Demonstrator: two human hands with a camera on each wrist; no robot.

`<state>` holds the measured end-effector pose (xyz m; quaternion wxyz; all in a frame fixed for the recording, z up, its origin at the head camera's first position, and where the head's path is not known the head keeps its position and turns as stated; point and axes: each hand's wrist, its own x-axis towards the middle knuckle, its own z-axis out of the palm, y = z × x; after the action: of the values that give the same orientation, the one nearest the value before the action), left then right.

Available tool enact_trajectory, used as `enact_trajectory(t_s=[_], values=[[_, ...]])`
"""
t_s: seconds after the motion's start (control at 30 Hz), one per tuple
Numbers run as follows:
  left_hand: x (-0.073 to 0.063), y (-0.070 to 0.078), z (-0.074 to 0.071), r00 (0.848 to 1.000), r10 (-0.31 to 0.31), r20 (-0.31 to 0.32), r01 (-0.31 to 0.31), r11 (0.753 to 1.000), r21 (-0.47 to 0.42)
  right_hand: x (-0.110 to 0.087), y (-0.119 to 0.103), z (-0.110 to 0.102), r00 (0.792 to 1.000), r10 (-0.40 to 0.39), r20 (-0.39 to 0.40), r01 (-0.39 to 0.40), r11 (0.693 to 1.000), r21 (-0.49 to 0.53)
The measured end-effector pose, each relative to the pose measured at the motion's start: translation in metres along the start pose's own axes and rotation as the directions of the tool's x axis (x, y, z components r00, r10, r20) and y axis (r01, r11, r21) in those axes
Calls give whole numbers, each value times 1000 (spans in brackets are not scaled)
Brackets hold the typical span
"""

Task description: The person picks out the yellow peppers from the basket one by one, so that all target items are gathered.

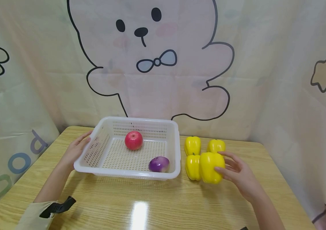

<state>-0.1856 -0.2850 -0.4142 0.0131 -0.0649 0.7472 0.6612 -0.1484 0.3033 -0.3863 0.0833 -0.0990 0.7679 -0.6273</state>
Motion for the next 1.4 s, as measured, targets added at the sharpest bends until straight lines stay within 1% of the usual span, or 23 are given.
enact_trajectory(t_s=[0.37,0.7,1.03,1.4], values=[[0,1,1,1000,-9,-9,9,1000,-9,-1,8,-5,1000,17,-22,-16,998,59],[1,0,1,1000,-13,-8,13,1000,-10,0,14,-10,999,31,-42,-28,997,65],[-1,0,0,1000,6,-6,-6,1000,13,1,18,-13,998,29,-49,-26,997,69],[0,0,0,1000,9,-12,-8,1000,13,2,21,-18,998,35,-60,-30,997,73]])
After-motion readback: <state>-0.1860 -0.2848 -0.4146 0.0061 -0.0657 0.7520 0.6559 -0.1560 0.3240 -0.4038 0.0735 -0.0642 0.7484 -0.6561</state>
